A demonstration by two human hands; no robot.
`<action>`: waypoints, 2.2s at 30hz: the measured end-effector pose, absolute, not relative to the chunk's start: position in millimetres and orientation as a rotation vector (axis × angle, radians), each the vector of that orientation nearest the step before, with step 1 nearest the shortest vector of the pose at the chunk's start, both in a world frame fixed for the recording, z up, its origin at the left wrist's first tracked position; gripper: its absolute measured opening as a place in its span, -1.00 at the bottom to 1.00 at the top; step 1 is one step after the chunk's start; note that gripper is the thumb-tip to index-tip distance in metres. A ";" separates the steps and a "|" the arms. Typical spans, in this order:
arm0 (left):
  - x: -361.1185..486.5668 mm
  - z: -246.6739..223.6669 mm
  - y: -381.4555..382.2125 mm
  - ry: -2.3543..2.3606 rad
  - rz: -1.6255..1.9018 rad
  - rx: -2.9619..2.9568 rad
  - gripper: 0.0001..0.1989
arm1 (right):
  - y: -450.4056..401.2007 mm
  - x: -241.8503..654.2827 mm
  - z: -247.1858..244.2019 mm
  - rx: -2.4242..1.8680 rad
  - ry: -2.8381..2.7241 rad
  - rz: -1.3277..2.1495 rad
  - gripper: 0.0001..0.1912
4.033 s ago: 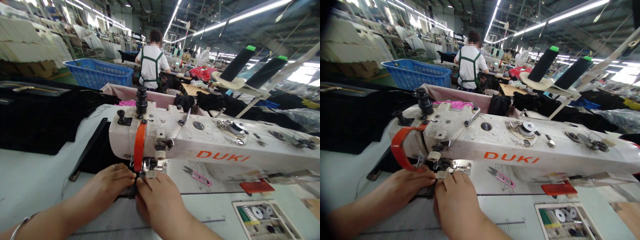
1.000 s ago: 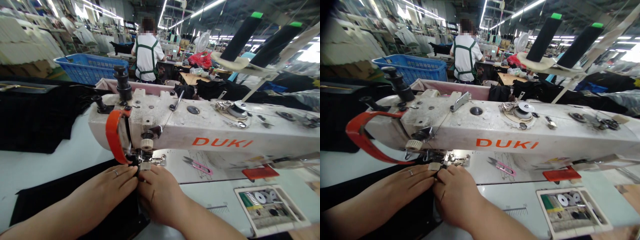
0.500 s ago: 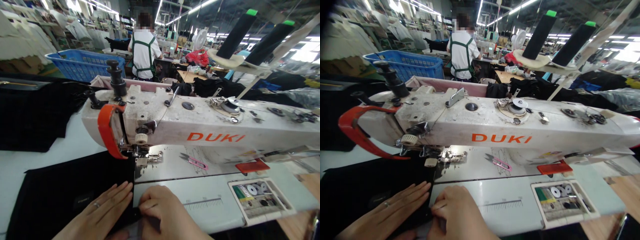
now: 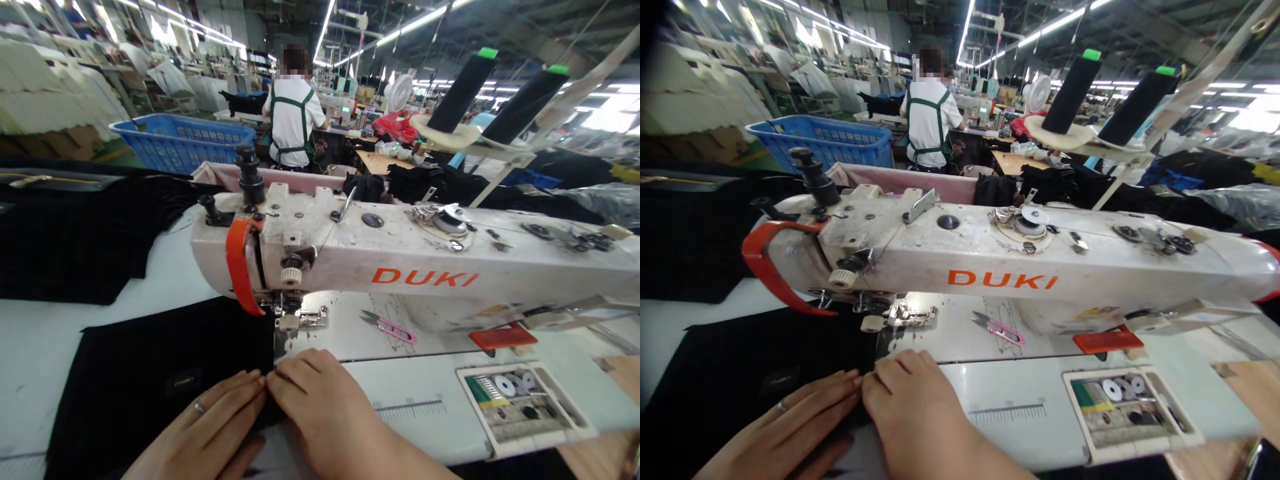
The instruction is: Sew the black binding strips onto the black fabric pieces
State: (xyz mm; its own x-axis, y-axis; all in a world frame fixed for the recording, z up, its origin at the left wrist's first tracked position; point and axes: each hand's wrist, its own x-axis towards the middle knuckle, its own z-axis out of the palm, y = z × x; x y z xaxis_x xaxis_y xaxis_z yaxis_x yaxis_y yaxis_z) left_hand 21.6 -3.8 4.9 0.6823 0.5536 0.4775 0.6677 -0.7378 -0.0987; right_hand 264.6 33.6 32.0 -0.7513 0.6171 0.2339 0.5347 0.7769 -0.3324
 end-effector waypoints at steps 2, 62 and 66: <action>21.5 8.4 2.6 -0.994 -0.609 -2.636 -0.64 | 39.3 263.9 33.8 -0.918 -2.689 0.327 -0.72; 21.8 1.7 103.6 -1.356 -0.882 -2.687 -0.61 | 94.4 247.2 19.2 -1.033 -2.542 0.142 -0.81; 21.8 -0.3 104.7 -1.413 -0.885 -2.684 -0.61 | 95.7 245.8 22.7 -1.059 -2.539 0.185 -0.81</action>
